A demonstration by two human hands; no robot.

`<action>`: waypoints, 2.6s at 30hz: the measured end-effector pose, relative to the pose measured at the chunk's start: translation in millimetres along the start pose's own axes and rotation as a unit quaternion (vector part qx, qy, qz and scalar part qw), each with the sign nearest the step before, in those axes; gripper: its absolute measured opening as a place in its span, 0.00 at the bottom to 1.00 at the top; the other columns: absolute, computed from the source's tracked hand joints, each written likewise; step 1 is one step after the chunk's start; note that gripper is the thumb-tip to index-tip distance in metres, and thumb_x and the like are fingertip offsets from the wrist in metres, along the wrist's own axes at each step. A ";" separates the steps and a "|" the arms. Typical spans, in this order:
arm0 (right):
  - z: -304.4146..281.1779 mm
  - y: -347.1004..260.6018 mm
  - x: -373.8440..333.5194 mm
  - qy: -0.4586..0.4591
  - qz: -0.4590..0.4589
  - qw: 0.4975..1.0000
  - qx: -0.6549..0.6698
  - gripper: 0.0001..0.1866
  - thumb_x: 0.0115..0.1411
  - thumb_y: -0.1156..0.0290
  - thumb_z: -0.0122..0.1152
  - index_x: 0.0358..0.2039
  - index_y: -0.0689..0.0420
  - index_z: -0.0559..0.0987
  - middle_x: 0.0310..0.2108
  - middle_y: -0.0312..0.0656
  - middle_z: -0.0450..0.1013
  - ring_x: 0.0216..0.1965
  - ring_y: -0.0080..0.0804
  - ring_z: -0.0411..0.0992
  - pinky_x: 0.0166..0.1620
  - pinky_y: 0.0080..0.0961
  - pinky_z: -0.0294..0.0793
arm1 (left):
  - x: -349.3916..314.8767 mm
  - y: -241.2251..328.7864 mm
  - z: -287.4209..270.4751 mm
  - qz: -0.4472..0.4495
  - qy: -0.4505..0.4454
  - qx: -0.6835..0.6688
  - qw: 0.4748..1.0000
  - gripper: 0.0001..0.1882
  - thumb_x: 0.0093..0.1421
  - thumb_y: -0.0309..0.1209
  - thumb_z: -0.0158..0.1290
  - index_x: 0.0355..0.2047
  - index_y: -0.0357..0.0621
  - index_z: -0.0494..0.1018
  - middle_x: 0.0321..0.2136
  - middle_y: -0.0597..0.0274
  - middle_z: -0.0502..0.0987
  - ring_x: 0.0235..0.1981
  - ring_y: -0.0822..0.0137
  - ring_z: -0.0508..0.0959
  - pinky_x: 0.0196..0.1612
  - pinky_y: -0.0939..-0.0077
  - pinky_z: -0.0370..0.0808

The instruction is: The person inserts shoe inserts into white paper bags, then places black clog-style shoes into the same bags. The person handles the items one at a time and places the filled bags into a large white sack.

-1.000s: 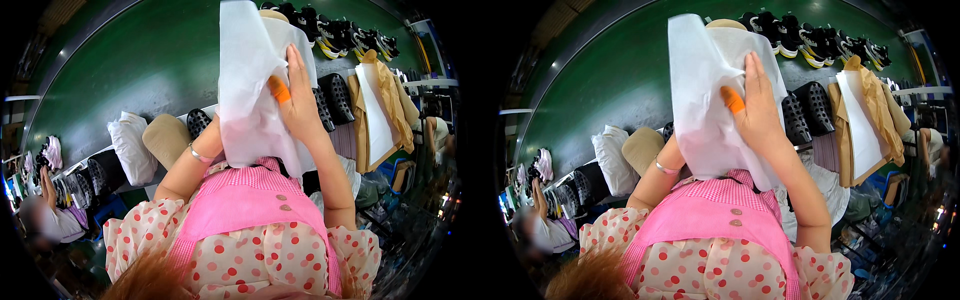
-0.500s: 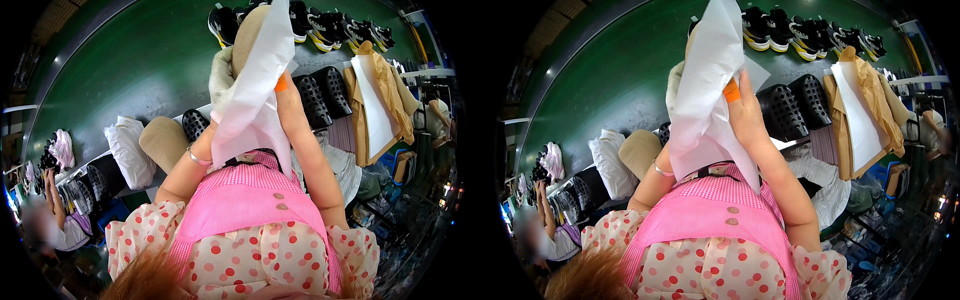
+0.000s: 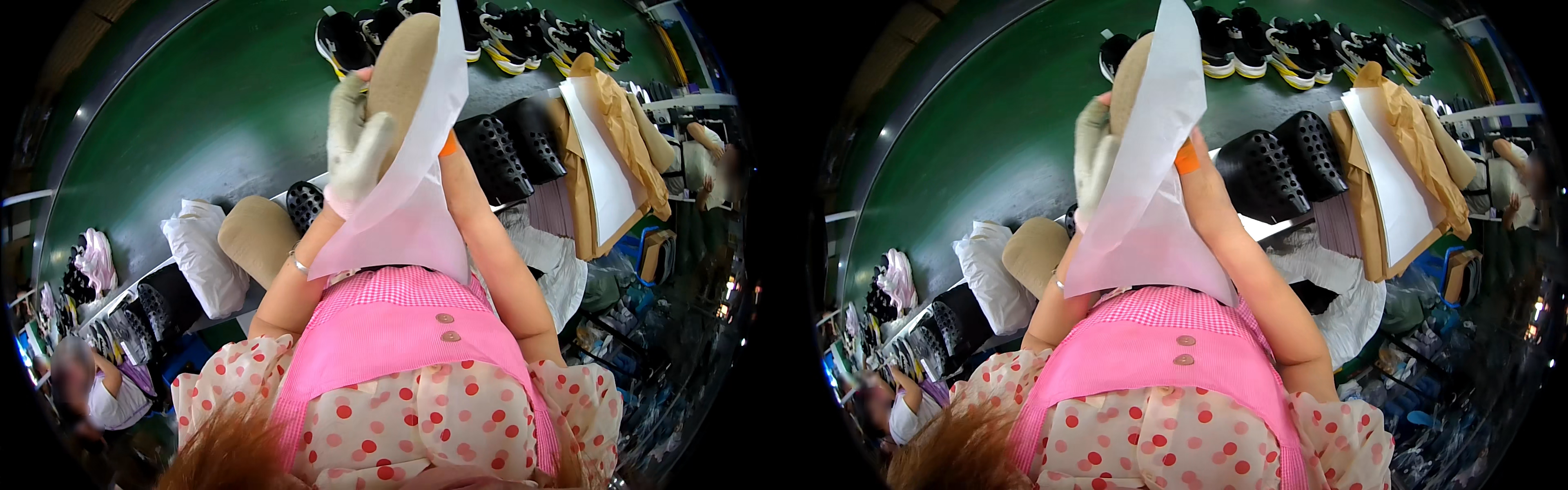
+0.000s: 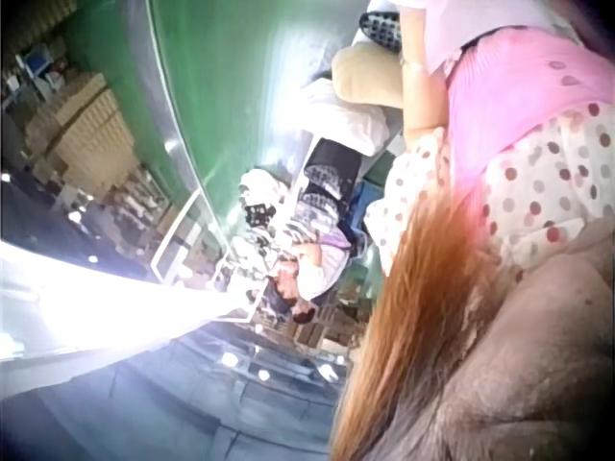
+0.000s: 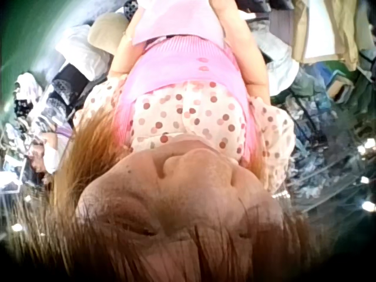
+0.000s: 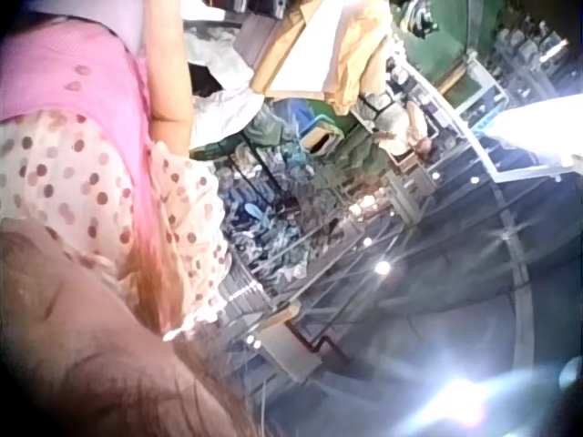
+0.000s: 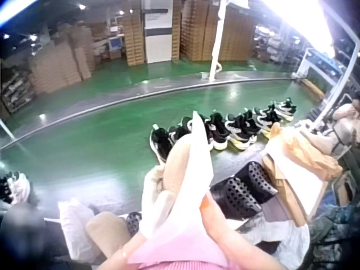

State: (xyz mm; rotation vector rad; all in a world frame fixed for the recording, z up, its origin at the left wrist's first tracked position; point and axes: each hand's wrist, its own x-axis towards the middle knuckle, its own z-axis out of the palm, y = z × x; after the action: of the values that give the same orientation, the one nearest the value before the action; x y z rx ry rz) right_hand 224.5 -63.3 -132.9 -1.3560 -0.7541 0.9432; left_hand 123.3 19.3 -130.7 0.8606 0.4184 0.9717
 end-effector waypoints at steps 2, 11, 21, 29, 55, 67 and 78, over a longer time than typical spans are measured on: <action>2.9 1.9 -5.3 0.033 -0.044 0.994 -0.099 0.38 0.69 0.50 0.42 0.68 0.62 0.47 0.64 0.54 0.56 0.65 0.42 0.56 0.64 0.29 0.54 | 1.0 -13.5 0.4 0.019 0.032 0.072 0.997 0.27 0.61 0.24 0.50 0.59 0.34 0.56 0.46 0.54 0.72 0.46 0.70 0.74 0.48 0.78 0.73; 1.8 9.1 -14.0 -0.012 -0.028 0.995 -0.095 0.42 0.66 0.49 0.48 0.68 0.63 0.46 0.65 0.53 0.54 0.66 0.41 0.55 0.64 0.30 0.54 | -1.2 -19.1 -10.5 0.055 -0.004 0.051 0.997 0.25 0.61 0.31 0.56 0.53 0.32 0.60 0.47 0.56 0.71 0.46 0.72 0.73 0.49 0.78 0.73; -7.6 -2.9 1.4 -0.007 0.124 0.990 -0.072 0.43 0.60 0.49 0.60 0.66 0.60 0.54 0.55 0.47 0.67 0.51 0.31 0.68 0.52 0.25 0.69 | -7.8 -3.7 -24.9 -0.077 -0.041 0.094 0.992 0.24 0.68 0.39 0.43 0.59 0.36 0.60 0.54 0.57 0.69 0.55 0.67 0.69 0.59 0.72 0.63; -18.6 9.3 10.3 0.080 0.071 0.994 -0.021 0.40 0.60 0.52 0.61 0.63 0.63 0.58 0.51 0.47 0.68 0.48 0.31 0.68 0.51 0.24 0.68 | 21.3 35.9 -33.3 -0.057 -0.166 0.330 0.927 0.18 0.59 0.36 0.56 0.43 0.34 0.74 0.34 0.64 0.78 0.36 0.76 0.74 0.42 0.81 0.71; 6.2 24.5 -0.9 0.062 -0.037 0.990 -0.119 0.30 0.63 0.63 0.56 0.61 0.64 0.62 0.53 0.55 0.66 0.57 0.41 0.64 0.60 0.32 0.61 | 38.6 22.0 -20.6 -0.171 0.080 -0.126 0.974 0.28 0.61 0.50 0.53 0.49 0.36 0.69 0.42 0.59 0.75 0.41 0.67 0.76 0.46 0.72 0.74; 32.1 8.3 10.5 0.068 -0.270 0.892 -0.357 0.25 0.62 0.67 0.54 0.58 0.64 0.67 0.56 0.55 0.66 0.56 0.51 0.65 0.59 0.37 0.64 | 32.4 16.3 -11.7 0.029 0.118 0.089 0.989 0.13 0.67 0.37 0.49 0.43 0.39 0.69 0.35 0.65 0.74 0.33 0.74 0.74 0.37 0.81 0.72; 25.7 -34.7 -3.3 0.052 -0.378 0.865 -0.327 0.23 0.58 0.70 0.58 0.54 0.60 0.71 0.52 0.49 0.70 0.51 0.47 0.71 0.52 0.34 0.71 | 16.6 13.2 -25.7 -0.069 0.076 0.105 0.989 0.24 0.58 0.35 0.57 0.50 0.37 0.65 0.44 0.57 0.73 0.41 0.70 0.75 0.43 0.76 0.75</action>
State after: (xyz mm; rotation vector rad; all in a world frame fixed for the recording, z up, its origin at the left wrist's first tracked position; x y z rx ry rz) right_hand 204.4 -53.5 -95.8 -1.4624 -1.4617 -0.0382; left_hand 107.9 48.6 -135.0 0.9363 0.7126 0.8786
